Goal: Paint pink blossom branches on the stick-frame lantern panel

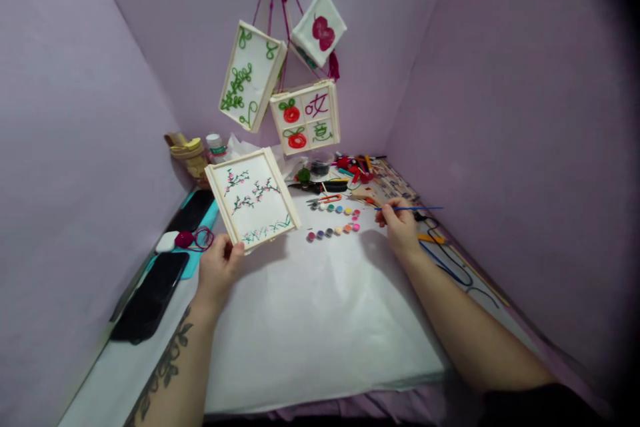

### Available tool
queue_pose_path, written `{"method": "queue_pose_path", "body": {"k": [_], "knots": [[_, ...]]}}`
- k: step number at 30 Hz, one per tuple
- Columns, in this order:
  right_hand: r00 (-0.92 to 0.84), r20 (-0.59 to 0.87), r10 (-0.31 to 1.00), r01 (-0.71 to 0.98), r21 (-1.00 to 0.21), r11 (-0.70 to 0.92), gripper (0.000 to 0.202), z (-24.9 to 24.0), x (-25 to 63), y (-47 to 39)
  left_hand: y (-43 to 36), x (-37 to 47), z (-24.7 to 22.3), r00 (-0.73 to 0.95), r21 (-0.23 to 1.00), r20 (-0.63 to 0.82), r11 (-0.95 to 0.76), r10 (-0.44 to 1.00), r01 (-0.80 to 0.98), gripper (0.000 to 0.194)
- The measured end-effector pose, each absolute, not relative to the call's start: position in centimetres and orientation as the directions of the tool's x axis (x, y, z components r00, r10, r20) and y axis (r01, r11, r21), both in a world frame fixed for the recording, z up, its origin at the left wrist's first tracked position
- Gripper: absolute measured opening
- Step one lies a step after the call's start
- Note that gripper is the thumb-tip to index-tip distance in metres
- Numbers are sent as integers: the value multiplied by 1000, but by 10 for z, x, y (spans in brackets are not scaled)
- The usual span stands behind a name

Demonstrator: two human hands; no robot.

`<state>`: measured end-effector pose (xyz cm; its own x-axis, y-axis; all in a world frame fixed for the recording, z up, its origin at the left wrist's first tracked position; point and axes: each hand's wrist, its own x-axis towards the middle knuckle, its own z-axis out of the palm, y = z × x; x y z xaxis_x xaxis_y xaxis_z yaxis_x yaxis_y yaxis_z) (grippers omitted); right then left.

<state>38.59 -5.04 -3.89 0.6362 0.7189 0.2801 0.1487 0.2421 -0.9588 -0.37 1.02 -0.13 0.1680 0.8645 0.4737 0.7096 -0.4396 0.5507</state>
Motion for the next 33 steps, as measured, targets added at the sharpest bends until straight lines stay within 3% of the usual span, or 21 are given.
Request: {"method": "queue_pose_path", "body": {"k": [10,18,23,30,33], "knots": [[580,99,808,-117,-972,204,32,-36,395,-48,14,-4,-4,157,497,512,-441,844,748,29],[654,270,706,78,-953,293,19,-38,391,-48,14,-3,-2,147,499,476,-404,867,767,29],[660,298,690,140,-951,277,23,-35,394,-51,15,-3,-1,137,507,466,-391,874,768,31],[537,451,713,495,-853,167,24,-42,394,-54,16,-3,-3,111,495,469,-365,876,788,30],[500,486,717,571,-807,149,24,-43,393,-55,15,-2,-2,110,510,461,-364,881,779,29]]}}
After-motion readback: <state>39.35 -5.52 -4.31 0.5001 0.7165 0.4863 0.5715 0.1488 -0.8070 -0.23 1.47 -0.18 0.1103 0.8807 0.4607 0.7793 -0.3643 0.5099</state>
